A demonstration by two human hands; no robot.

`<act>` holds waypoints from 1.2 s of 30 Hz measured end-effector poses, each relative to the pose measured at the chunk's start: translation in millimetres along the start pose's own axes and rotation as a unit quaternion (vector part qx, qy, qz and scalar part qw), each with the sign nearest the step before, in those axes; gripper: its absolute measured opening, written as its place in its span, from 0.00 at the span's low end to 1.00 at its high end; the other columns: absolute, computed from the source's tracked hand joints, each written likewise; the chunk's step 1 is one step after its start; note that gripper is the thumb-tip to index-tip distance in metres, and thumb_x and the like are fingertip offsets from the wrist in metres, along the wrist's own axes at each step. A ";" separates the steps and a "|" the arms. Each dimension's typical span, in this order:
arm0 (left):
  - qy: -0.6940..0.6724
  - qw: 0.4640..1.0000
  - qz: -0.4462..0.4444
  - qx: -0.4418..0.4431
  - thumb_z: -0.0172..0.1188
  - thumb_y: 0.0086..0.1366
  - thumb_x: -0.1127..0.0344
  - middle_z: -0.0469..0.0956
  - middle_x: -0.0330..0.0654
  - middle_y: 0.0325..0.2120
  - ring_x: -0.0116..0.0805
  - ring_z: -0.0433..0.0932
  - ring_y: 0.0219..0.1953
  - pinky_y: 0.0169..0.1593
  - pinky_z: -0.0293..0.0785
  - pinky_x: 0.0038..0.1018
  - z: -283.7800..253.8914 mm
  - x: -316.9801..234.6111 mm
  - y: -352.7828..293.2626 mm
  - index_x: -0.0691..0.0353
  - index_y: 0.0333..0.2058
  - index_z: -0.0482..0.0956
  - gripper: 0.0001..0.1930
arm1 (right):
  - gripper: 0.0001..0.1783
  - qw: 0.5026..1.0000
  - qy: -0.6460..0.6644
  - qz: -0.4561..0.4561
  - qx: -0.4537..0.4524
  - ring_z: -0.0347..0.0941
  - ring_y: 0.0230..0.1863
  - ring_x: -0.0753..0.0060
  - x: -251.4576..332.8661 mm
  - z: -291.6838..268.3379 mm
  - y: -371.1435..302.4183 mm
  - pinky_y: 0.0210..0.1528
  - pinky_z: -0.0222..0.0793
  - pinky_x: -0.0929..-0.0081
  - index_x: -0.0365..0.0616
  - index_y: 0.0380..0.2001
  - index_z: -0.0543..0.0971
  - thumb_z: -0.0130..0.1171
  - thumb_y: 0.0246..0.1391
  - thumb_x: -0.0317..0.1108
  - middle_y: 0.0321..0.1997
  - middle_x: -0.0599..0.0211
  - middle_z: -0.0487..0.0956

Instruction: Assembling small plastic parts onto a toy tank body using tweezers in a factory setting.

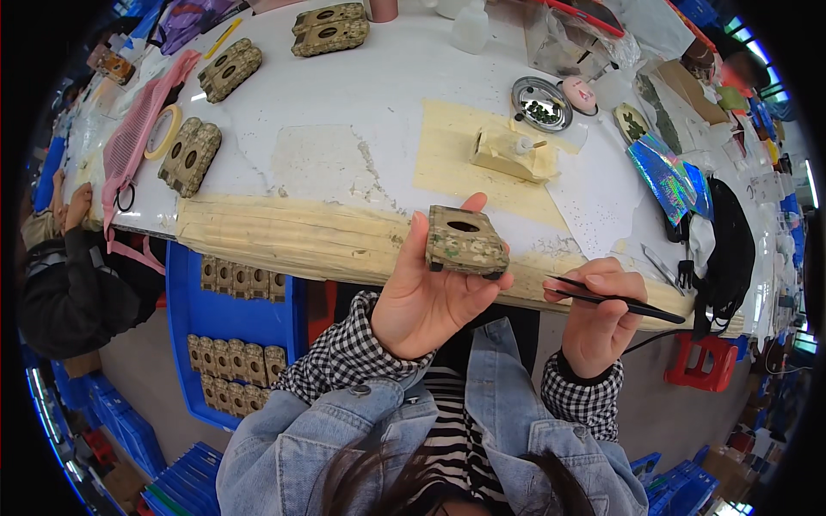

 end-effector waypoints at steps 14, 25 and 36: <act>-0.002 1.000 -0.011 0.018 0.35 0.66 0.43 0.65 0.53 0.52 0.50 0.71 0.50 0.51 0.73 0.35 0.5 -0.9 0.2 0.46 0.63 0.44 0.30 | 0.17 1.000 0.000 -0.016 0.017 0.74 0.32 0.64 1.7 2.2 3.2 0.37 0.74 0.71 0.35 0.36 0.69 0.46 0.60 0.42 0.31 0.55 0.72; -0.014 0.999 -0.002 0.031 0.36 0.65 0.41 0.64 0.53 0.51 0.49 0.73 0.48 0.50 0.74 0.36 3.7 -5.3 -0.2 0.47 0.63 0.43 0.32 | 0.04 0.917 -0.389 -0.092 0.018 0.66 0.32 0.67 6.9 12.5 65.2 0.37 0.62 0.75 0.38 0.32 0.75 0.54 0.51 0.25 0.28 0.62 0.72; -0.035 0.999 -0.016 -0.013 0.41 0.66 0.47 0.60 0.48 0.43 0.33 0.64 0.34 0.35 0.70 0.21 13.3 -7.9 2.1 0.57 0.64 0.38 0.36 | 0.06 0.866 -0.472 -0.164 0.021 0.68 0.27 0.66 -10.3 27.8 94.2 0.31 0.63 0.73 0.42 0.27 0.79 0.63 0.43 0.27 0.21 0.66 0.74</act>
Point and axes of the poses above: each hand's wrist, its own y-axis towards the middle knuckle, its own z-axis out of the palm, x = y × z, the point moved 7 cm from there along y, towards the middle knuckle
